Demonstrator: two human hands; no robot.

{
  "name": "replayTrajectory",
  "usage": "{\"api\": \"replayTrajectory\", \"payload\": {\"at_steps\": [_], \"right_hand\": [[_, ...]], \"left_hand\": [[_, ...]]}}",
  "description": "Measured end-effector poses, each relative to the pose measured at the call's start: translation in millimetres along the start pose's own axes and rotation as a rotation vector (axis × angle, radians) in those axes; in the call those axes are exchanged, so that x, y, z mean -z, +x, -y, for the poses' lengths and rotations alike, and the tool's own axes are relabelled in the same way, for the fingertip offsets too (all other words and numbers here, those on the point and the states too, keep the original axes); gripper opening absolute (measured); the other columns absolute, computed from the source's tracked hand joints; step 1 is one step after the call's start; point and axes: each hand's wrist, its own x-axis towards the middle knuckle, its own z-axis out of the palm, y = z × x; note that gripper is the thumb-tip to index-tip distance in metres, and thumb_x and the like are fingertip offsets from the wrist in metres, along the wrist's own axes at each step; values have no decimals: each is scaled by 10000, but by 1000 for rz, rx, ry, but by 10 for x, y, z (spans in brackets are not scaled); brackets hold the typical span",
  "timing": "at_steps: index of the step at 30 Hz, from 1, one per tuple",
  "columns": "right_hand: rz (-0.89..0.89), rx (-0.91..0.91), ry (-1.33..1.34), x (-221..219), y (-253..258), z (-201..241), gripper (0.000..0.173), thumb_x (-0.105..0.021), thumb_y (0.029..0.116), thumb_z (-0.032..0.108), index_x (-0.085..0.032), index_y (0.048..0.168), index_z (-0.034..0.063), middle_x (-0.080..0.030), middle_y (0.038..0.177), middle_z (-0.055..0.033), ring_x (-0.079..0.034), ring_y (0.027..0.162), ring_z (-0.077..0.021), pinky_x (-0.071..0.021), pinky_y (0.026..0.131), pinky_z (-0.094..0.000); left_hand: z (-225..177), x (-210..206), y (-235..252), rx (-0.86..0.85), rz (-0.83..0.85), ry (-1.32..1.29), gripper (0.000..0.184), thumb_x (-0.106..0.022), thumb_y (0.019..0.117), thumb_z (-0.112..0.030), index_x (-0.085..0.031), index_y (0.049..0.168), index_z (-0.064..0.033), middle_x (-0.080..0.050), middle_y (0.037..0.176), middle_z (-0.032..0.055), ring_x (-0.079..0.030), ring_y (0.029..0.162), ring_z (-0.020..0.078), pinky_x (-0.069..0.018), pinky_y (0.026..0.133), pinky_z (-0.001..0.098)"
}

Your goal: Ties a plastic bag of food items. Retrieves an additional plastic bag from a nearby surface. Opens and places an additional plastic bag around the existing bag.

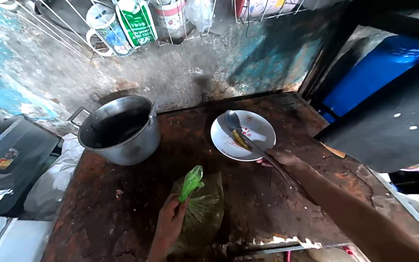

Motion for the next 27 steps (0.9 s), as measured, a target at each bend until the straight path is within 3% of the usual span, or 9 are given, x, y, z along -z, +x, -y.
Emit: {"api": "replayTrajectory", "payload": {"at_steps": [5,12,17,27], "right_hand": [[87,-23,103,-164,-110,-102,217,-379,1093,106,-562,1071,-9,-696,820,-84,-699,726,-156,-598,691,-279],[15,44,310,-415,-231,-111,177,-361,1083,68,-513,1104,-21,-693,813,-128,-717,724,-203,-617,686,-317],[32,108,257,-421,-395,0,220,-340,1091,85,-537,1059,-7,-689,775,-102,-704,704,-183,-606,689,-305],[200,232,33,-337,-1123,397,387,-261,1059,32,-576,841,80,-712,628,-41,-708,558,-131,-604,577,-233]], "left_hand": [[25,-24,-51,-19,-12,-16,265,-612,994,-216,-750,993,10,-699,1046,81,-649,948,34,-533,857,188],[16,-11,-92,-29,-56,-76,243,-638,981,-205,-754,1010,7,-704,1081,68,-650,989,-2,-533,890,159],[59,53,-83,-8,-131,-114,219,-667,965,-193,-752,1018,1,-710,1059,33,-648,993,-18,-530,908,156],[122,38,-110,4,-105,-188,184,-695,932,-153,-746,1008,7,-707,1034,13,-652,957,-37,-547,869,144]]}}
